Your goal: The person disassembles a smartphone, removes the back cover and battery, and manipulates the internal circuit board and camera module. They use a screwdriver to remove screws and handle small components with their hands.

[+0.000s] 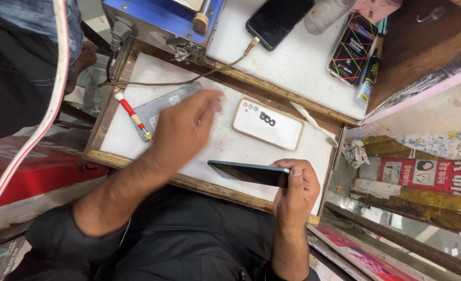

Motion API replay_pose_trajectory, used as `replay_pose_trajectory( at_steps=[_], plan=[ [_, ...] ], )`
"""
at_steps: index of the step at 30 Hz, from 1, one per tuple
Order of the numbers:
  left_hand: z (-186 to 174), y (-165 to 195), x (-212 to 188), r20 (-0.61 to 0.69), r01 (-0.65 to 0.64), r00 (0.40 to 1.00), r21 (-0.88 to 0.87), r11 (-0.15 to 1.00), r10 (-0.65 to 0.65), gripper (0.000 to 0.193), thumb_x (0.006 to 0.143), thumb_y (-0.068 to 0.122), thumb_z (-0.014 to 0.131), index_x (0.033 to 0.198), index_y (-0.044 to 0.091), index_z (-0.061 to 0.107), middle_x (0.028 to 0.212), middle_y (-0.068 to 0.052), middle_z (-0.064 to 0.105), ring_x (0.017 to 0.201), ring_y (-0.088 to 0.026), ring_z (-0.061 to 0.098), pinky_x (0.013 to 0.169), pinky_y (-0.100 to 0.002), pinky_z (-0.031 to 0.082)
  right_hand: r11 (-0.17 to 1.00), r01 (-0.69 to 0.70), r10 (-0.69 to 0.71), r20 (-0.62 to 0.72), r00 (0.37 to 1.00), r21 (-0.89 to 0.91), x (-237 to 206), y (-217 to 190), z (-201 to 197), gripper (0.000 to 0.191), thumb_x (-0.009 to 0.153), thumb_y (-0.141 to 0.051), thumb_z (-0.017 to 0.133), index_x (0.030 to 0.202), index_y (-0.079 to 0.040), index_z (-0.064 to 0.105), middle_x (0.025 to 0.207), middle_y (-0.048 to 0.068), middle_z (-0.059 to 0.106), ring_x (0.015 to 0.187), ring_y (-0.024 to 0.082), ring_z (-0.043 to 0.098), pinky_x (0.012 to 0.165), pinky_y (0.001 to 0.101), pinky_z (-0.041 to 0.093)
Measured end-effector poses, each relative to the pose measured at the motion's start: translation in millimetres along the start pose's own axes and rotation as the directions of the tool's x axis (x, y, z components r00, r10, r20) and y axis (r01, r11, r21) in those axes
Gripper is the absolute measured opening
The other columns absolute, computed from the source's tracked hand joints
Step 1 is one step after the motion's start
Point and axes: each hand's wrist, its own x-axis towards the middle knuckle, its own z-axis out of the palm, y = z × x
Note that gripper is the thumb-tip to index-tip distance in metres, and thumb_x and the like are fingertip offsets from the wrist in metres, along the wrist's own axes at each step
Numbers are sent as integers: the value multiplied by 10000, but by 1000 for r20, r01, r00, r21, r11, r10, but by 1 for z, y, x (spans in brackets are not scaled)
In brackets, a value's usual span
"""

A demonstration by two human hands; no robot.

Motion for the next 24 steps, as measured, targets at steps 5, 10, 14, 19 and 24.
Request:
replay_pose_trajectory(
  at_steps=[5,10,14,19,24],
  plan=[
    [-31,-52,39,-77,-8,996,300,954,33,108,1098,61,594,1197,22,580,924,-123,729,821,-291,754,684,-408,570,997,19,-19,-1,1000,-80,-1,-3,5,318,1124,-248,522,1042,43,619,1012,170,673,956,221,646,891,334,530],
    [-26,-72,62,13,-97,995,483,870,104,197,1080,134,687,1094,26,523,842,-120,698,706,-299,731,587,-409,554,953,82,-74,39,997,-292,1,-9,16,347,1128,-267,502,1023,31,648,995,146,704,928,197,668,863,311,534],
    [-22,-73,69,47,-47,999,525,850,25,266,1044,229,755,1061,45,563,789,-102,705,643,-262,736,519,-385,546,898,124,-94,90,991,-422,0,-16,21,355,1130,-270,495,1034,20,677,968,123,736,906,172,679,836,285,533],
    [-39,-66,52,-53,-31,997,477,878,64,321,1001,259,835,1055,48,599,831,-94,725,716,-260,737,598,-399,534,881,135,-96,108,990,-453,2,-19,24,356,1132,-270,488,1037,9,688,967,111,746,900,158,688,819,270,536],
    [-44,-70,42,-30,27,999,555,832,-13,249,992,242,837,975,67,659,838,-90,722,690,-264,708,586,-402,511,883,137,-90,124,988,-449,4,-17,21,389,1137,-305,474,1040,3,693,959,99,743,876,143,669,797,261,525]
  ],
)
